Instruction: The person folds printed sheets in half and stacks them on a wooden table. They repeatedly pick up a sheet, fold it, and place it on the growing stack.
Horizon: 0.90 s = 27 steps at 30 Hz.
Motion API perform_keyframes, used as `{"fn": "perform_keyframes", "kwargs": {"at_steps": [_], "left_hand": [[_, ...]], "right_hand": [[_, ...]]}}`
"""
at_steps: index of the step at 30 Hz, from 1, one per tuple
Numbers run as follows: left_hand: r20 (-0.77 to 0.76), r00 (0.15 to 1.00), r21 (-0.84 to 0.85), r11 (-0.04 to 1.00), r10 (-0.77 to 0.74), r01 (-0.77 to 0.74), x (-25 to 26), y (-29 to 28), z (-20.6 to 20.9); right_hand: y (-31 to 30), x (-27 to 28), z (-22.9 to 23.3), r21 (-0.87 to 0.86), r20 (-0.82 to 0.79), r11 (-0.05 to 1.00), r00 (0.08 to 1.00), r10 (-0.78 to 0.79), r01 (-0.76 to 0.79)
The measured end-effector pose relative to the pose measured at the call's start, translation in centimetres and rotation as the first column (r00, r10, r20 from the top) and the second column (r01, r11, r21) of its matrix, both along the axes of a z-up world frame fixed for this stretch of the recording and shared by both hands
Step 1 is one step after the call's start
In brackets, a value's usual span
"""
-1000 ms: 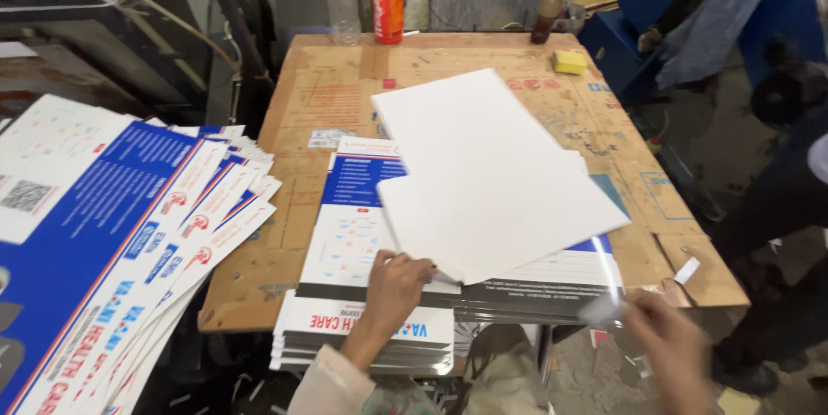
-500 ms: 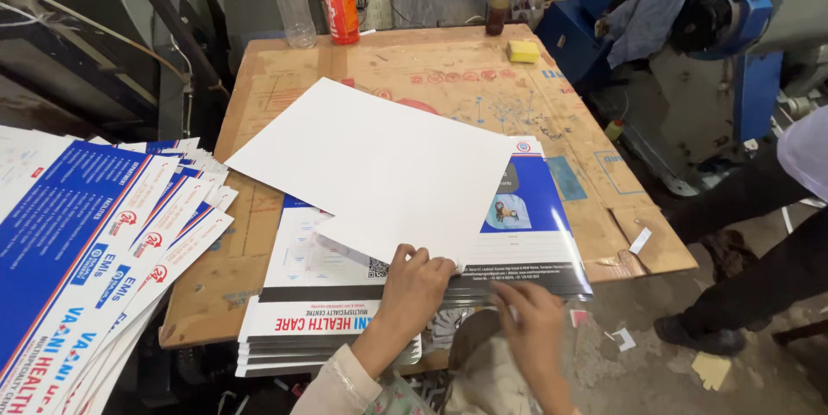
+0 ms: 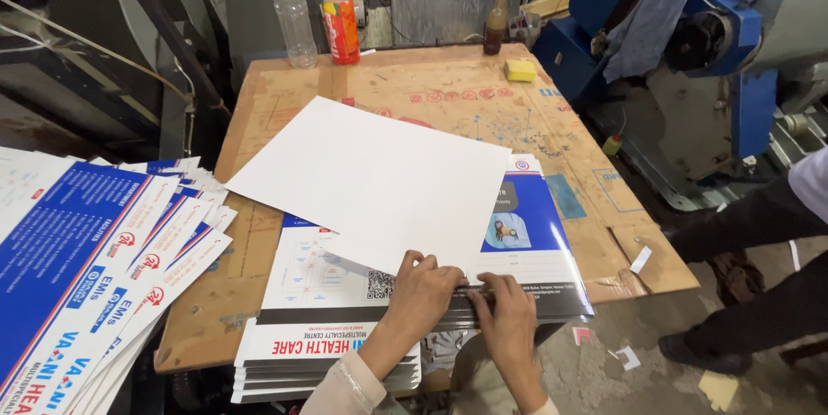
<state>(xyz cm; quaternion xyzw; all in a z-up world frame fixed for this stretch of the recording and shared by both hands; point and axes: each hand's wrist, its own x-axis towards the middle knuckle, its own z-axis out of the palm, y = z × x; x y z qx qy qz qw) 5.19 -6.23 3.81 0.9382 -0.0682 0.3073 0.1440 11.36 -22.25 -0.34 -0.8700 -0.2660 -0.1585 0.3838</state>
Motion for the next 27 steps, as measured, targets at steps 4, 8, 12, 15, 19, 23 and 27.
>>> {"fn": "perform_keyframes", "kwargs": {"at_steps": [4,8,12,15,19,23,27], "left_hand": [[-0.029,1.0,0.018,1.0,0.009,-0.008,0.5,-0.4,-0.3],[-0.049,0.998,0.0,0.999,0.049,-0.05,0.9,2.0,0.7],[-0.237,0.944,-0.158,0.95,0.229,-0.27,0.3,10.2,1.6],[-0.286,0.923,-0.255,0.907,0.259,-0.334,0.1,14.4,0.3],[-0.399,0.854,-0.292,0.837,0.333,-0.463,1.1,14.5,-2.8],[-0.533,0.778,-0.185,0.851,0.333,-0.491,2.8,11.8,-3.7],[-0.546,0.723,0.062,0.881,0.423,-0.469,2.9,10.2,-3.6]], "right_hand": [[0.7,0.6,0.0,-0.005,0.167,1.0,0.986,0.023,-0.023],[1.4,1.2,0.0,-0.083,0.157,0.996,0.987,0.033,-0.02],[0.5,3.0,-0.8,-0.157,0.027,0.987,0.999,0.046,-0.041],[0.3,5.5,-1.1,-0.267,-0.015,0.964,1.0,-0.006,0.002],[-0.7,7.6,-1.1,-0.359,0.034,0.932,0.999,-0.035,0.045],[-1.6,8.6,-0.3,-0.443,0.156,0.878,0.98,-0.126,0.183],[-1.1,8.0,-0.3,-0.49,0.119,0.836,0.969,-0.214,0.245]]}}
